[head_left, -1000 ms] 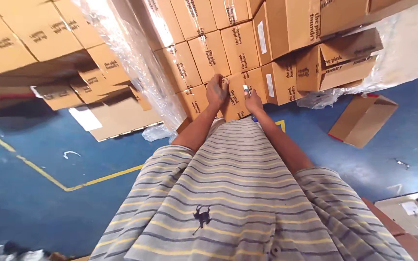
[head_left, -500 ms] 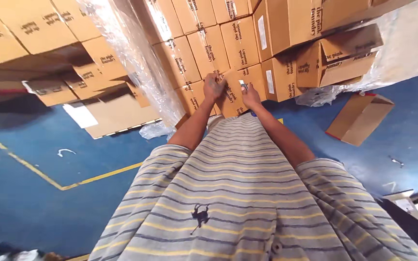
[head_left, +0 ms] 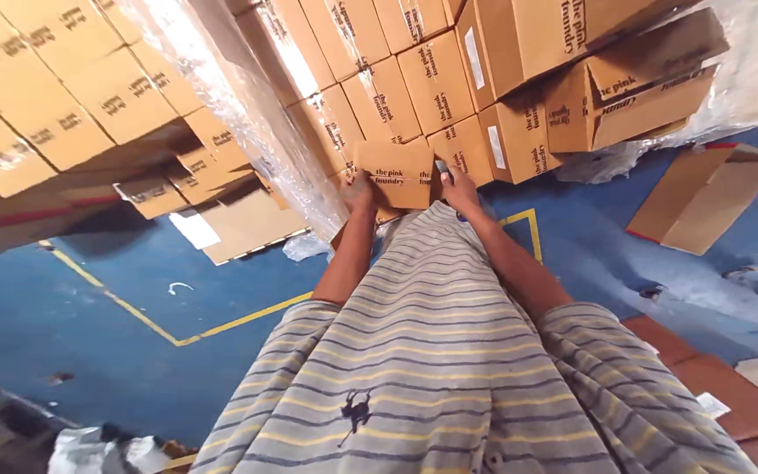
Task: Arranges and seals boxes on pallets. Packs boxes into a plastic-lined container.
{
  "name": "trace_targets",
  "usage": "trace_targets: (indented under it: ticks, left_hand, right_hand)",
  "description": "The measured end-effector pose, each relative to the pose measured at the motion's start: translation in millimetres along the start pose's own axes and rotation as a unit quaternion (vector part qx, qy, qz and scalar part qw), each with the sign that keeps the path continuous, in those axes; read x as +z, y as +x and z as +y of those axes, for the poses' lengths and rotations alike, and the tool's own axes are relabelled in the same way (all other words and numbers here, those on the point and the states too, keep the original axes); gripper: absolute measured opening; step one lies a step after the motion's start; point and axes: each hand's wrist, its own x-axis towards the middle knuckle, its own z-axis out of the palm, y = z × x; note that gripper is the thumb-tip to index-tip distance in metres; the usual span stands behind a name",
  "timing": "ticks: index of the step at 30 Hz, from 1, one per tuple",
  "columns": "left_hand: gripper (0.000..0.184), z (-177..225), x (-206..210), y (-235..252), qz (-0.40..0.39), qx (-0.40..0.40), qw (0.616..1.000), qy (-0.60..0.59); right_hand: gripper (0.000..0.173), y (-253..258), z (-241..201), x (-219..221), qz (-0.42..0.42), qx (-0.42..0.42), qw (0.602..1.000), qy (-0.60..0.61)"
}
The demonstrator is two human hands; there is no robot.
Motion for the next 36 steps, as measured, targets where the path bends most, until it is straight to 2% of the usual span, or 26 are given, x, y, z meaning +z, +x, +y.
trace_targets:
  ticks: [12,17,21,22,23,25,26,28,30,32,34,36]
  left_hand:
    - [0.036,0.5,2.1,-0.7,0.018,0.012,0.999,0.027]
    - [0.033,-4.1,2.4,4.9,0.015,0.017,1.0,0.001]
    - [0.031,-1.9,-3.0,-0.5,-0.005,-0.008,0.998,-0.064]
    - [0.03,-3.2,-5.0,-0.7,-0.015,-0.005,0.997,-0.073]
    - [0.026,-5.3,-7.7,0.2,-0.029,0.005,0.996,-0.081]
    - [0.018,-16.0,-14.0,1.2,-0.058,0.047,0.991,-0.112]
    - [0.022,-24.6,-18.9,-0.5,-0.065,0.065,0.989,-0.119]
    - [0.038,-33.1,-23.9,-5.1,-0.062,0.074,0.988,-0.123]
    - [0.039,-33.8,-19.3,-11.3,-0.042,0.069,0.991,-0.106]
    - [0.049,-31.8,-18.0,-16.3,-0.04,0.065,0.996,-0.045]
    - [0.057,-27.4,-20.6,-24.0,-0.058,0.087,0.993,0.049]
    - [0.05,-9.2,-39.2,-29.1,-0.073,0.134,0.985,0.083]
  right_hand:
    - [0.042,-0.3,-4.7,21.0,0.03,0.066,0.997,0.02]
    - [0.041,-0.7,-0.2,20.1,-0.007,0.035,0.999,-0.029]
    - [0.036,-29.5,26.7,25.1,-0.12,-0.05,0.98,-0.15]
    - [0.036,-37.6,36.2,26.1,-0.114,-0.055,0.98,-0.152]
    - [0.038,-42.4,42.7,25.9,-0.075,-0.047,0.986,-0.142]
    - [0.052,-41.5,40.2,16.2,0.043,-0.022,0.994,-0.094]
    - [0.057,-38.1,31.4,10.1,0.086,-0.021,0.992,-0.087]
    - [0.065,-22.7,3.9,0.8,0.109,-0.072,0.983,-0.127]
    - [0.081,-1.7,-25.5,-3.5,0.057,-0.158,0.96,-0.222]
    - [0.09,15.9,-43.1,-7.7,-0.014,-0.224,0.921,-0.318]
    - [0.079,21.4,-41.5,-24.5,-0.052,-0.266,0.896,-0.352]
    - [0.061,26.2,-61.1,-41.8,-0.075,-0.29,0.885,-0.357]
